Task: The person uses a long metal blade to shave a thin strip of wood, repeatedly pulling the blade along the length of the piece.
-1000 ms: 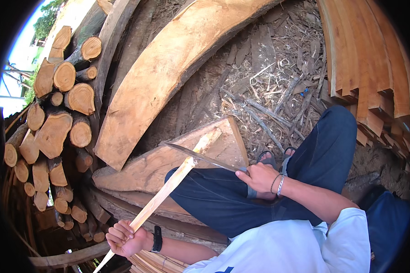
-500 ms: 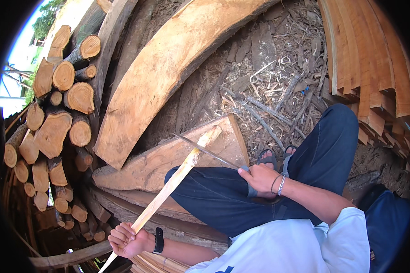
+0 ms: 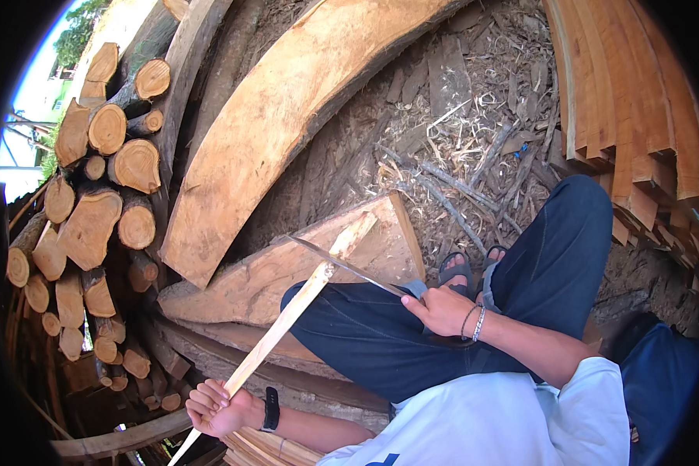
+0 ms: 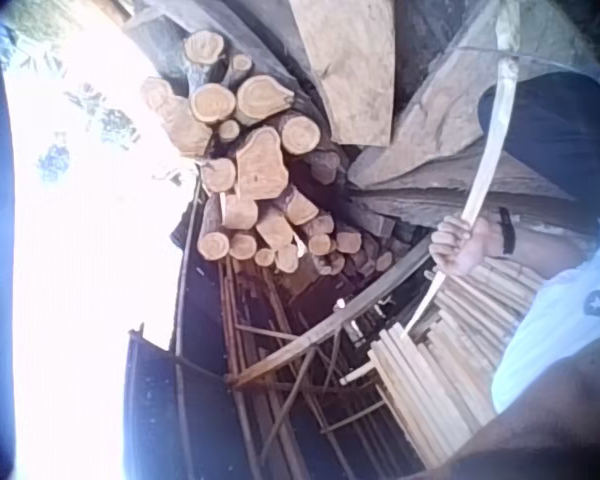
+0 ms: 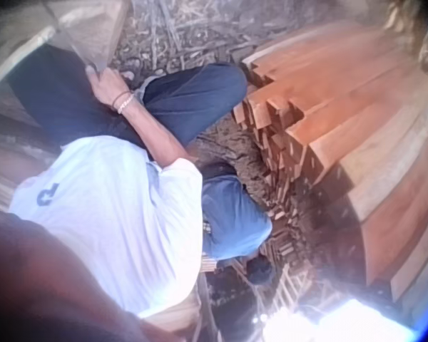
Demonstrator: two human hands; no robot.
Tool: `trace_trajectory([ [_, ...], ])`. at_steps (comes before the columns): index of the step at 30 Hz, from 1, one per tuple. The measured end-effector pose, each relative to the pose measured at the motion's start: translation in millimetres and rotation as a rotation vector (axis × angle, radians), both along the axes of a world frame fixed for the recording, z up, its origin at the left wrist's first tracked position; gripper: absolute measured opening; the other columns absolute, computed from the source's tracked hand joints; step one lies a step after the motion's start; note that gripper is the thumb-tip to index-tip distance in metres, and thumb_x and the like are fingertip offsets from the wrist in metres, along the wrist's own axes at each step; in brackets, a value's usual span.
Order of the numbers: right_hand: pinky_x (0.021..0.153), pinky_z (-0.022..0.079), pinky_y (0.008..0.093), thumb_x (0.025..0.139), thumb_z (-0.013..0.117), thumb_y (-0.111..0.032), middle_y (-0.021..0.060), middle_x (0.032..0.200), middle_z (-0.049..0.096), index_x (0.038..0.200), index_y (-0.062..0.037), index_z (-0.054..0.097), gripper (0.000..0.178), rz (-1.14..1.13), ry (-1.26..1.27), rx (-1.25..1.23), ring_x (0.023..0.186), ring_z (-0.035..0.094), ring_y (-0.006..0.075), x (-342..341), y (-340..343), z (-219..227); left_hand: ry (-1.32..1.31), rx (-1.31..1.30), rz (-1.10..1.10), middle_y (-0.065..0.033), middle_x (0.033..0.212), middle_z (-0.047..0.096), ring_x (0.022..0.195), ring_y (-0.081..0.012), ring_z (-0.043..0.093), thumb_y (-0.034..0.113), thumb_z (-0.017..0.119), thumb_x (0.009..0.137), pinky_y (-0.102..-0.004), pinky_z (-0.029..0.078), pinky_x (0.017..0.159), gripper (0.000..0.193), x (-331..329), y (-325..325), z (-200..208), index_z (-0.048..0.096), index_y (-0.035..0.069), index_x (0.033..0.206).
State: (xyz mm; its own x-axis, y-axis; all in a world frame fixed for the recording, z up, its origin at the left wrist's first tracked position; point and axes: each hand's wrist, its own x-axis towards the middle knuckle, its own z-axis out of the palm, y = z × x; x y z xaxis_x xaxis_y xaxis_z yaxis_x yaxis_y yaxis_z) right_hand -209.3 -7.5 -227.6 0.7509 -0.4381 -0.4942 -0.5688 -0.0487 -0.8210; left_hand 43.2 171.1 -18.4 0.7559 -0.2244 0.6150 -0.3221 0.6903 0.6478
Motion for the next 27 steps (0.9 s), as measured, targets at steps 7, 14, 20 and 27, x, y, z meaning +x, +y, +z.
trace_trajectory([
  [7,0.07,0.05,0.05,0.099,0.036,-0.05,0.0283,0.064,0.061,0.069,0.0042,0.065,0.069,0.007,0.008,-0.09,0.068,0.064,0.044,-1.6,-4.8,1.7,0.0,0.009,-0.002,0.0016,0.052,0.023,0.04,-0.0089,0.021,0.021,0.04,0.094,-0.0221,0.02,0.038,0.04,-6.0,-7.2,2.8,0.025,0.017,0.057],
  [14,0.073,0.05,0.0504,0.099,0.036,-0.049,0.0287,0.065,0.061,0.071,0.0045,0.066,0.068,-0.013,0.036,-0.132,0.069,0.063,0.0455,0.7,-5.6,-0.4,-0.022,0.012,0.053,0.0015,0.052,0.023,0.04,-0.0087,0.021,0.021,0.041,0.094,-0.0221,0.02,0.038,0.04,-8.0,-10.9,3.8,0.025,0.017,0.058],
  [20,0.07,0.05,0.0509,0.099,0.035,-0.049,0.0287,0.062,0.06,0.068,0.0057,0.065,0.07,-0.05,-0.006,-0.125,0.065,0.063,0.0452,-1.9,-5.6,-12.6,-0.013,0.02,-0.007,0.0017,0.052,0.023,0.04,-0.0085,0.02,0.021,0.041,0.094,-0.022,0.019,0.038,0.04,-6.8,-10.5,4.5,0.024,0.017,0.058],
  [27,0.068,0.05,0.0508,0.099,0.035,-0.049,0.0292,0.061,0.059,0.066,0.0064,0.063,0.07,-0.025,-0.042,-0.109,0.063,0.062,0.0454,-1.1,-5.0,-28.4,-0.009,0.026,0.016,0.0017,0.052,0.023,0.04,-0.0083,0.02,0.021,0.041,0.093,-0.0222,0.018,0.038,0.04,-8.2,-9.8,5.6,0.024,0.017,0.058],
])
